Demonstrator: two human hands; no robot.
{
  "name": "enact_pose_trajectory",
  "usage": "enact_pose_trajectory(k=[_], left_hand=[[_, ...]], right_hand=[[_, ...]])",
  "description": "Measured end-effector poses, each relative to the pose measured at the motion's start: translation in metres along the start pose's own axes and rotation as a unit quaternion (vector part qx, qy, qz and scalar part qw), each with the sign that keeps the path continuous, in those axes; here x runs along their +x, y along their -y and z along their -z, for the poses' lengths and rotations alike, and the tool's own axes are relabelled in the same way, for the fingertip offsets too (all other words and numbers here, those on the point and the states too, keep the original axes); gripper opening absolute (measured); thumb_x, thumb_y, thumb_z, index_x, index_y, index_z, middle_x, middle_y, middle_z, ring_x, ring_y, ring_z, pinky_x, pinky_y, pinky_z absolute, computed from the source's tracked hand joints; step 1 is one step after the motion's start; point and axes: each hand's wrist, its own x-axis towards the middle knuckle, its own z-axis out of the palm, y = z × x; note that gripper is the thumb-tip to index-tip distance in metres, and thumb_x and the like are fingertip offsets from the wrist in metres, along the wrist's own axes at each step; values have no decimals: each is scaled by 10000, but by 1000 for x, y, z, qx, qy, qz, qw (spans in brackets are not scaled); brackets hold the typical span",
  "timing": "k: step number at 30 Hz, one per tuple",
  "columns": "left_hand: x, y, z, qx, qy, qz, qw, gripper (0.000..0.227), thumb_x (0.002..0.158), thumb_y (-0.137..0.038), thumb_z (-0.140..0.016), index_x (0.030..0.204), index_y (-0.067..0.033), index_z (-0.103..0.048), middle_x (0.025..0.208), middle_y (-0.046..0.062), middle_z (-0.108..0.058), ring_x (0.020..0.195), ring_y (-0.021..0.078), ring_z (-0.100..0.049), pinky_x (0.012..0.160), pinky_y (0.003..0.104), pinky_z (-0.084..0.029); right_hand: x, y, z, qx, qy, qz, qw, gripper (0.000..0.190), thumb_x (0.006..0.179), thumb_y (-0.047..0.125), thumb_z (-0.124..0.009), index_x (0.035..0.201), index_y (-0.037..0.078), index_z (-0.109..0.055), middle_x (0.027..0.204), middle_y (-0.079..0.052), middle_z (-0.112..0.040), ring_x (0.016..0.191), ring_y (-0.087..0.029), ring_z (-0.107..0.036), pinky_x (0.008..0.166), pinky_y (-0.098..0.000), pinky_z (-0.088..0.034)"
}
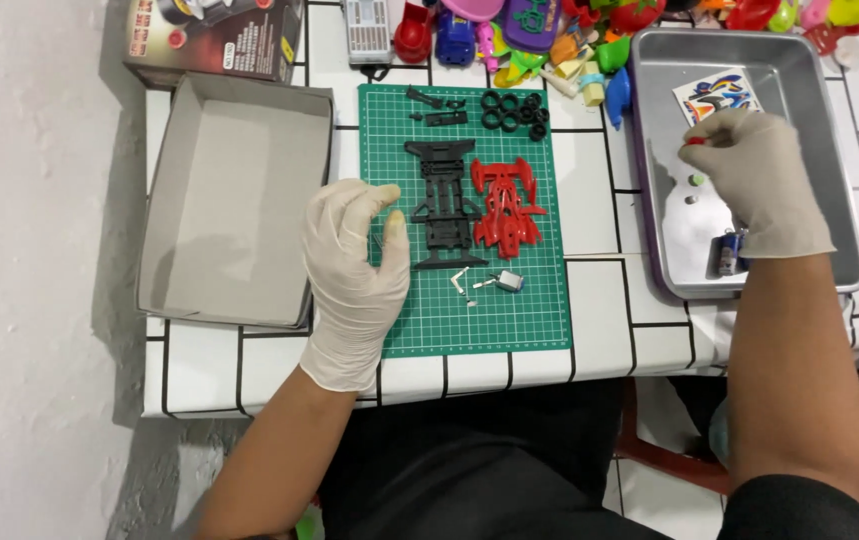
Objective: The person assembles a model kit on a green cutting mat, handling red and black plastic parts, small screws, and a blue glue tube. They apply glue to a small component and attach it to the main black chassis, then insert screws and other pieces into the assembly.
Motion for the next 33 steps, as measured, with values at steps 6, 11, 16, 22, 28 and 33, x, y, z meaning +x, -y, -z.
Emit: enact_pose_trajectory(k=[6,11,16,22,28,33], left_hand=[[-4,-6,5,-90,-76,55,991,204,1073,-153,-482,1172,9,-556,1110,161,-575,1073,325,-587,959,430,-545],[-18,15,-4,-91,-171,-1,981,287,1077,-254,-479,1131,14,-565,1056,138,-567,1040,336,-567,969,459,-515],[-28,30,-12,-98,-199,-56,974,321,1046,-272,-493,1008,24,-609,939,135,-575,969,341,-567,930,492,-497],[-27,28,-13,-113,-200,-52,972,283,1042,-262,-504,1042,8,-589,940,121,-564,957,306,-531,916,450,-485],[-31,28,-13,-123,-196,-38,972,245,1035,-252,-529,1039,-14,-588,951,130,-575,961,315,-521,918,460,-486],[-32,28,-12,-136,-184,-29,973,237,1039,-255,-521,1059,-25,-572,963,126,-569,967,312,-506,927,456,-479]], right_hand=[[-43,97,1,178,56,124,975,171,949,-31,-771,1058,88,-713,1060,-48,-733,994,-115,-702,903,-216,-596],[-73,199,-62,143,208,180,951,118,874,20,-803,978,56,-761,867,-86,-729,791,-161,-677,747,-278,-562],[-61,230,-128,35,279,255,925,113,852,32,-793,962,59,-793,848,-121,-739,777,-248,-718,752,-358,-588],[-44,232,-160,-17,284,298,911,33,897,55,-760,912,84,-763,851,-81,-713,777,-193,-681,694,-289,-560],[-31,220,-167,23,250,366,896,63,906,12,-765,957,31,-735,924,-134,-682,848,-253,-670,723,-347,-577],[-38,228,-152,-39,239,342,908,66,892,35,-774,957,42,-764,916,-124,-701,859,-272,-695,743,-350,-568]])
